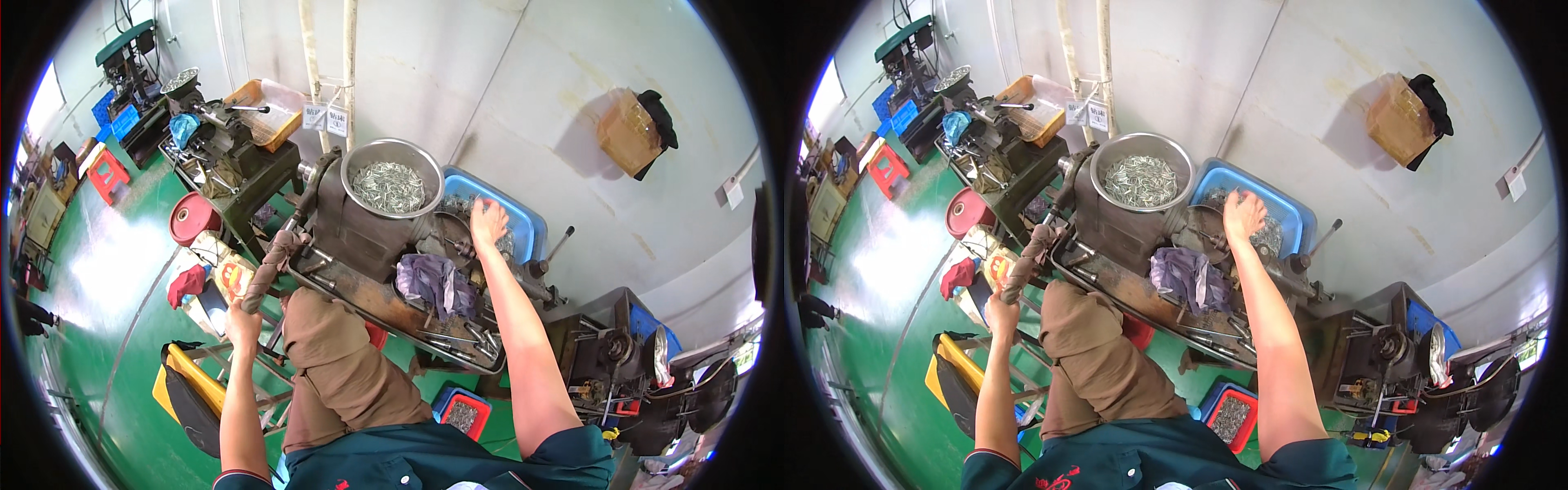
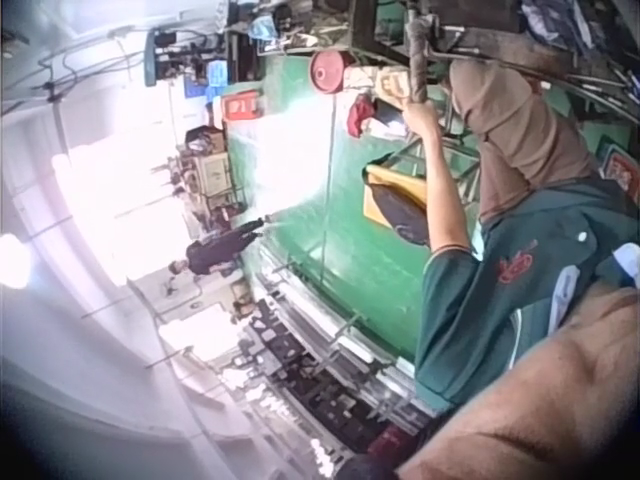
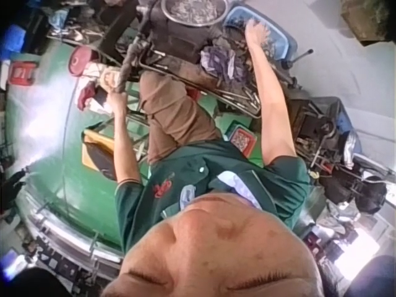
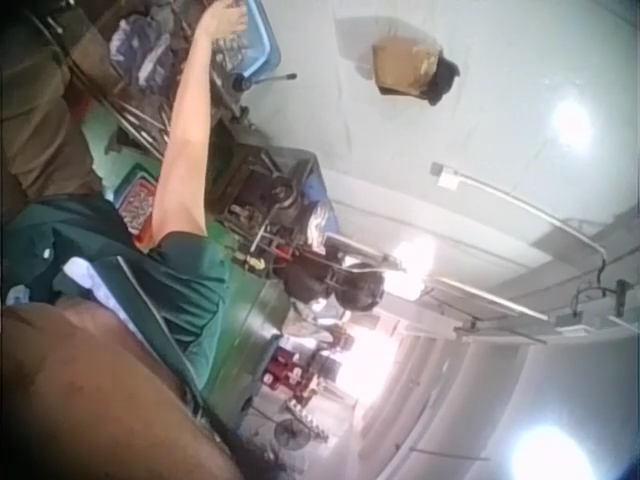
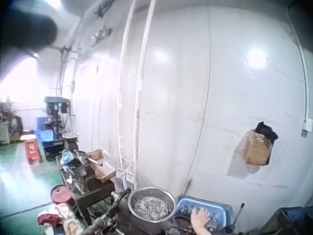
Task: The person operates an industrial machine to deburr or finish small metal parts, placing the parts into a bowl and then into a plastic tray.
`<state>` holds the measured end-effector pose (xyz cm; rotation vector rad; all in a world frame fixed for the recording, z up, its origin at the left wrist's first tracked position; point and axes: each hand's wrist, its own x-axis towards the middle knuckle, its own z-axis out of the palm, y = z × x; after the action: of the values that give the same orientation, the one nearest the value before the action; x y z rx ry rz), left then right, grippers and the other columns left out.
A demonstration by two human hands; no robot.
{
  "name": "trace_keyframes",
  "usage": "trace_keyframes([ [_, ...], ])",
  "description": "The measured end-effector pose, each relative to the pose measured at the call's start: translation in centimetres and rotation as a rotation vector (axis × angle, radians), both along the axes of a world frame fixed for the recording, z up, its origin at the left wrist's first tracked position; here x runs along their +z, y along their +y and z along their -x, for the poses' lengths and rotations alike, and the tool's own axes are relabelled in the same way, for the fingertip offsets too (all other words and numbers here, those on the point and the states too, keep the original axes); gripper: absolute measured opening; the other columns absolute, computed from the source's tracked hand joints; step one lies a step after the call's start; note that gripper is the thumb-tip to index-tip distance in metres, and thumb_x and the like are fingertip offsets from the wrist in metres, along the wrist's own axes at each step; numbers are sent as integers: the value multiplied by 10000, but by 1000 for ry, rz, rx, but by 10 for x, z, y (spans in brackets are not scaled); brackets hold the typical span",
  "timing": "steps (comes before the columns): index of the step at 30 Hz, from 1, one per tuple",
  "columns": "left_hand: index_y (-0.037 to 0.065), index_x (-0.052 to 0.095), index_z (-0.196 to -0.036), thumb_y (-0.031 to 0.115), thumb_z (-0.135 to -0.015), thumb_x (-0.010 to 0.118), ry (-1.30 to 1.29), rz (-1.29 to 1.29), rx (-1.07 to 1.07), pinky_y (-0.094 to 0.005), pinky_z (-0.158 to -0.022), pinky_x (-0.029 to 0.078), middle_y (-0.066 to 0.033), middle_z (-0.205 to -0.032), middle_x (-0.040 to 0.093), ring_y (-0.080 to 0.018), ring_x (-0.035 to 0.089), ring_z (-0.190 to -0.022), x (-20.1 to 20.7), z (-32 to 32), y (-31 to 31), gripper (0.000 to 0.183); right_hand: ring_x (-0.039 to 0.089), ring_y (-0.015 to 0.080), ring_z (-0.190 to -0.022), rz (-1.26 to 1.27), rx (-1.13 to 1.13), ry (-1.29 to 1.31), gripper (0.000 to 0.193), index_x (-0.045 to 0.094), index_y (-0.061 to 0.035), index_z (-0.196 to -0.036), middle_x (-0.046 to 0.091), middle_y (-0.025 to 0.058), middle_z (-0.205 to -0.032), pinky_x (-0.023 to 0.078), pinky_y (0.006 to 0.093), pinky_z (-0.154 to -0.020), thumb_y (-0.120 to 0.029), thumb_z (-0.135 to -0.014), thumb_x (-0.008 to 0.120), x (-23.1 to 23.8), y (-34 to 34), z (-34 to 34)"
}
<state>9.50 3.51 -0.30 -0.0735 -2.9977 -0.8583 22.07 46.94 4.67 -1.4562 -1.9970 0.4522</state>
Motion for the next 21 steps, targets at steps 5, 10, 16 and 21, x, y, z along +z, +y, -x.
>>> trace_keyframes([
  [5,40,598,-856,146,-648,564,-50,32,8,-403,-664,444,-199,-766,590,-348,570,-755,2,6,-4,236,403,289,-1030,-510,377,364,362,472,-39,-1022,485,134,-1050,295,404,-870,-173,-697,560,41,-29,36],
  [10,49,611,-877,149,-650,568,-28,23,21,-383,-668,449,-199,-764,595,-335,578,-758,2,6,0,251,470,263,-855,-305,914,-2,217,563,-78,-820,540,75,-809,377,370,-736,-179,-633,605,71,-60,72],
  [16,68,625,-890,210,-619,639,-65,-1,147,-380,-688,448,-195,-777,599,-316,584,-772,14,1,3,306,513,275,-859,-151,1173,-390,285,580,-81,-720,599,89,-767,430,377,-727,-270,-543,700,67,-70,96],
  [21,50,591,-909,109,-596,581,-81,65,103,-388,-712,459,-209,-808,593,-333,579,-796,4,8,-3,319,569,258,-604,-70,1242,-291,144,565,-62,-688,569,106,-610,432,363,-549,-112,-572,631,71,-72,95],
])
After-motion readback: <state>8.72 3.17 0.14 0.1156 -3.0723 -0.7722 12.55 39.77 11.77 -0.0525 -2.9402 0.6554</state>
